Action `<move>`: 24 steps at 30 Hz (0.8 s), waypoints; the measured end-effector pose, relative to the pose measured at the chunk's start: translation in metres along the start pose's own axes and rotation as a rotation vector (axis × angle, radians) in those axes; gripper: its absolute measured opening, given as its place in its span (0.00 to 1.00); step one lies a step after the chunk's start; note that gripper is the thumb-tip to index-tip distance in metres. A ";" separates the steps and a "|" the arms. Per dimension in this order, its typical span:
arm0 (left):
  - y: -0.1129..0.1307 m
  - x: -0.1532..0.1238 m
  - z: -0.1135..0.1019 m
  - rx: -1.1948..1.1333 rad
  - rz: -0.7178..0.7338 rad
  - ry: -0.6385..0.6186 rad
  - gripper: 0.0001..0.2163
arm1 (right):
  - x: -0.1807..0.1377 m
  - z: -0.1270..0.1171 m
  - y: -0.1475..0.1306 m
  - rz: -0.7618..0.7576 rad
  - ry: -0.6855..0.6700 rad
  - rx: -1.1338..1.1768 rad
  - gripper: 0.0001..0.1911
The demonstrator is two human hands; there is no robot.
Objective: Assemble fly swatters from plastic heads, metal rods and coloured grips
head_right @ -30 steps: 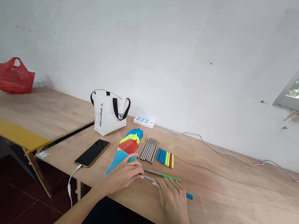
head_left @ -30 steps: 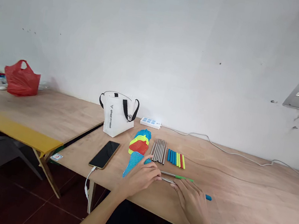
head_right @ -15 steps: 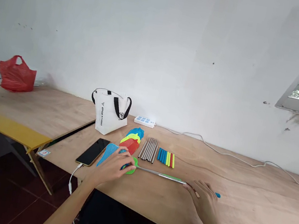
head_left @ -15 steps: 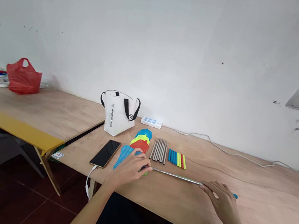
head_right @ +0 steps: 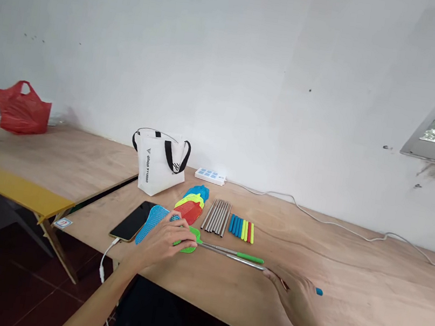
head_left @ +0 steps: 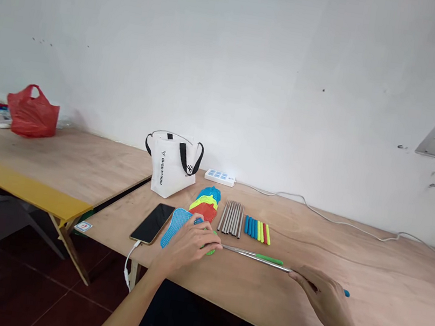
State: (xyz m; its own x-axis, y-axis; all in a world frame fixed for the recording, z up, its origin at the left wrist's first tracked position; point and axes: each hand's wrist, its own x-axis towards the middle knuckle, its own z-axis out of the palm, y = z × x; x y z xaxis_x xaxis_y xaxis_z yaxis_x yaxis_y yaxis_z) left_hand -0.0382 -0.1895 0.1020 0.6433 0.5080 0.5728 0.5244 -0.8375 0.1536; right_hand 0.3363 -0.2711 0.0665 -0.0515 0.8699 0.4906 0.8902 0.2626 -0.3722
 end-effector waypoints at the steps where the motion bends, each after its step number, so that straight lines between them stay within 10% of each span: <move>1: 0.000 0.000 0.000 0.005 0.009 0.002 0.15 | -0.001 -0.001 -0.001 0.017 -0.038 0.014 0.27; 24: 0.041 0.010 0.043 0.038 0.168 -0.034 0.11 | 0.000 0.053 -0.089 -0.191 -0.047 -0.120 0.34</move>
State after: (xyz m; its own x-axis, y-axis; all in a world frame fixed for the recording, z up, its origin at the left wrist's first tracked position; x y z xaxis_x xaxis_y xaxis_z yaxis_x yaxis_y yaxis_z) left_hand 0.0142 -0.2102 0.0793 0.7415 0.3687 0.5606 0.4282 -0.9033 0.0276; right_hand 0.2331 -0.2722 0.0579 -0.2426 0.8282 0.5053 0.9095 0.3754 -0.1787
